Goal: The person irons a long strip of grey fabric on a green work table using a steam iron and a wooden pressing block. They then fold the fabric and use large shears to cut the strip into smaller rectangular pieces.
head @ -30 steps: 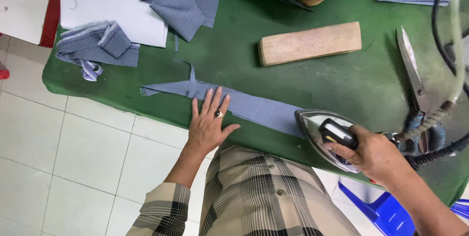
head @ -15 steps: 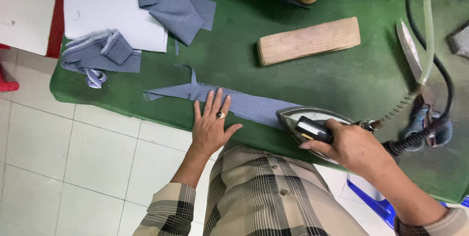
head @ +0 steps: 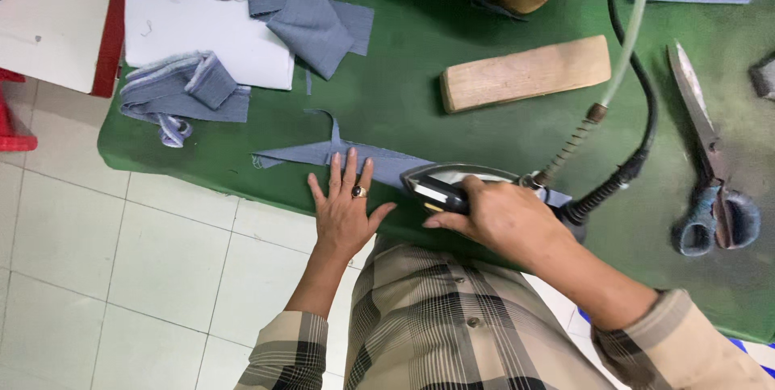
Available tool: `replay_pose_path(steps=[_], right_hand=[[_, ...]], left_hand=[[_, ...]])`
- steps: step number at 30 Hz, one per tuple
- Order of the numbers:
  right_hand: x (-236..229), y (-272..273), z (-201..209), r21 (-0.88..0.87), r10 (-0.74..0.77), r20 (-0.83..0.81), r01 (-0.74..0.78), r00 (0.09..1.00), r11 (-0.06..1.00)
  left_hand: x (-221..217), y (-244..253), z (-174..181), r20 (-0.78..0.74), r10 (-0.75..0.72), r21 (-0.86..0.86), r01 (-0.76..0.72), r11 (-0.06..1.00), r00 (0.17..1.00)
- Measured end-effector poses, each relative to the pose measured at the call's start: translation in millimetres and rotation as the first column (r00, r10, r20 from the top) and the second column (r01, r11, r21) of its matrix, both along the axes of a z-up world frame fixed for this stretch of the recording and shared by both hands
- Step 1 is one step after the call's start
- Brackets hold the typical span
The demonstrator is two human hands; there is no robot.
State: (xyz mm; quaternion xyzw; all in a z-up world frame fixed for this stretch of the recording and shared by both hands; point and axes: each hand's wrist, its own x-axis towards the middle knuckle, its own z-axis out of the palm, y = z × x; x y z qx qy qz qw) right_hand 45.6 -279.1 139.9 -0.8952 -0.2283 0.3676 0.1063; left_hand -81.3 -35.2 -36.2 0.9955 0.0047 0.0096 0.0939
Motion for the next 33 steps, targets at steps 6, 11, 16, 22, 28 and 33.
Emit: replay_pose_path(steps=[6, 11, 16, 22, 28, 33], right_hand=[[3, 61, -5, 0.007, 0.022, 0.03, -0.022, 0.999, 1.0], [8, 82, -4, 0.072, -0.012, 0.012, 0.011, 1.0, 0.997], [7, 39, -11, 0.078, 0.003, -0.006, -0.002, 1.0, 0.997], [0, -74, 3, -0.144, -0.115, -0.041, 0.108, 0.992, 0.984], [-5, -134, -4, -0.244, -0.357, -0.07, 0.331, 0.932, 0.912], [-13, -157, -5, -0.283, -0.497, -0.027, 0.47, 0.867, 0.836]], left_hand=[[-7, 19, 13, -0.039, 0.083, -0.063, -0.085, 0.994, 0.996], [-10, 23, 13, 0.143, 0.058, -0.157, -0.035, 0.987, 0.988], [0, -6, 5, 0.123, -0.179, -0.223, 0.203, 0.953, 0.976], [8, -23, 4, 0.106, -0.137, -0.184, 0.155, 0.971, 0.985], [167, -103, 59, 0.337, -0.298, -0.195, 0.376, 0.906, 0.893], [259, -159, 20, 0.025, -0.376, -0.177, 0.374, 0.91, 0.926]])
